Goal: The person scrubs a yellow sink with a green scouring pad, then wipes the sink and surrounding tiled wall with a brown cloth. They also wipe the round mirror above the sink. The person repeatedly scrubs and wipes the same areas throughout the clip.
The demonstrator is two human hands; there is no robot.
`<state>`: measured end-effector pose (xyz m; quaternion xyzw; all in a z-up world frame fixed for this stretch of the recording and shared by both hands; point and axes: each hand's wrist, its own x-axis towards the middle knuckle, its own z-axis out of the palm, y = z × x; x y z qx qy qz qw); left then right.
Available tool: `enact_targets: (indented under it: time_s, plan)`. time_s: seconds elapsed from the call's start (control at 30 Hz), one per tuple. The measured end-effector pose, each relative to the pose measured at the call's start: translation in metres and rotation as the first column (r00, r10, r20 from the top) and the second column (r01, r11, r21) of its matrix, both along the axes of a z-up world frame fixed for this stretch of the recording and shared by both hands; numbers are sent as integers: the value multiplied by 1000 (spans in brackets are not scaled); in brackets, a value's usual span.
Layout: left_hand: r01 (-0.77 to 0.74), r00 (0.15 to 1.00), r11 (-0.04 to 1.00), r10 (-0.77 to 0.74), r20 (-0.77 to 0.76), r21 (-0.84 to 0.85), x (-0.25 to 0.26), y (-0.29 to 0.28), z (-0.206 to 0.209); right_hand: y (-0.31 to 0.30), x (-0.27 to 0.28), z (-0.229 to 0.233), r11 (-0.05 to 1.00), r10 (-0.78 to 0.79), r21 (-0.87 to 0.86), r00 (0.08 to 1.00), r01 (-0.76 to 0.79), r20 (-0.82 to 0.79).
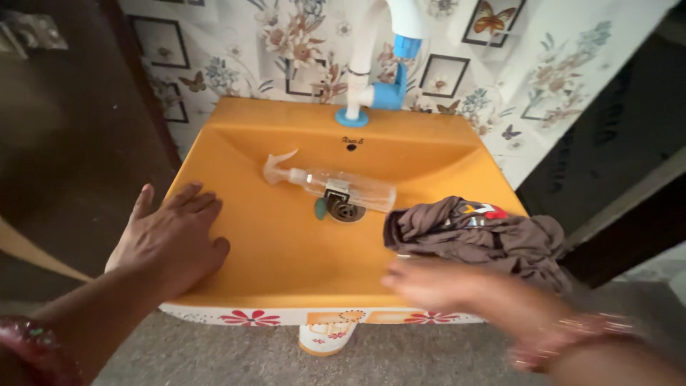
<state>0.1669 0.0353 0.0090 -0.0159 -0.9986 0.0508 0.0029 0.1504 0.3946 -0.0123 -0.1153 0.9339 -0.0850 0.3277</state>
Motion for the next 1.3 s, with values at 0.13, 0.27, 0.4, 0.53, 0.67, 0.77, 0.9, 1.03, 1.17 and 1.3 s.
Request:
enact_targets:
  time_s: [0.13, 0.27, 0.4, 0.53, 0.67, 0.77, 0.9, 1.03, 1.17, 1.3]
  plan:
    - [33, 999, 999, -33, -18, -8, 6, 4, 10, -87, -1, 7, 934, 356, 21, 929, -356, -98]
    - [-1, 998, 999, 4, 66, -48, 11, 6, 20, -106, 25, 18, 951, -41, -309, 987, -8, -154]
    - [17, 999, 1000, -17, 31, -20, 10, 6, 23, -63, 10, 46, 830, -139, -548, 914, -102, -381]
    - [21, 998, 1000, -20, 67, -17, 6, 6, 17, 9, -46, 83, 995, -49, -97, 678, -34, -734]
    - [50, 999, 999, -50, -18, 1, 5, 0, 18, 9, -44, 80, 944, -174, 220, 937, 247, -304]
    - [45, 998, 997, -42, -36, 68, 8, 7, 20, -32, -13, 70, 974, -159, 151, 983, 172, -96]
    - [-84, 994, 995, 80, 75, 55, 3, 19, 34, -91, 4, 64, 951, 242, 223, 964, -214, -108]
    - [-156, 983, 959, 127, 131, 238, -26, 35, 34, -74, -18, 75, 916, 26, -400, 995, 16, 98]
    - [184, 983, 982, -184, 0, 54, -46, 32, 25, -31, -77, 106, 844, -290, -488, 955, 222, -68]
    - [133, 975, 983, -107, 196, -124, -45, 33, 5, 15, -89, 58, 932, 12, 344, 938, 115, -346]
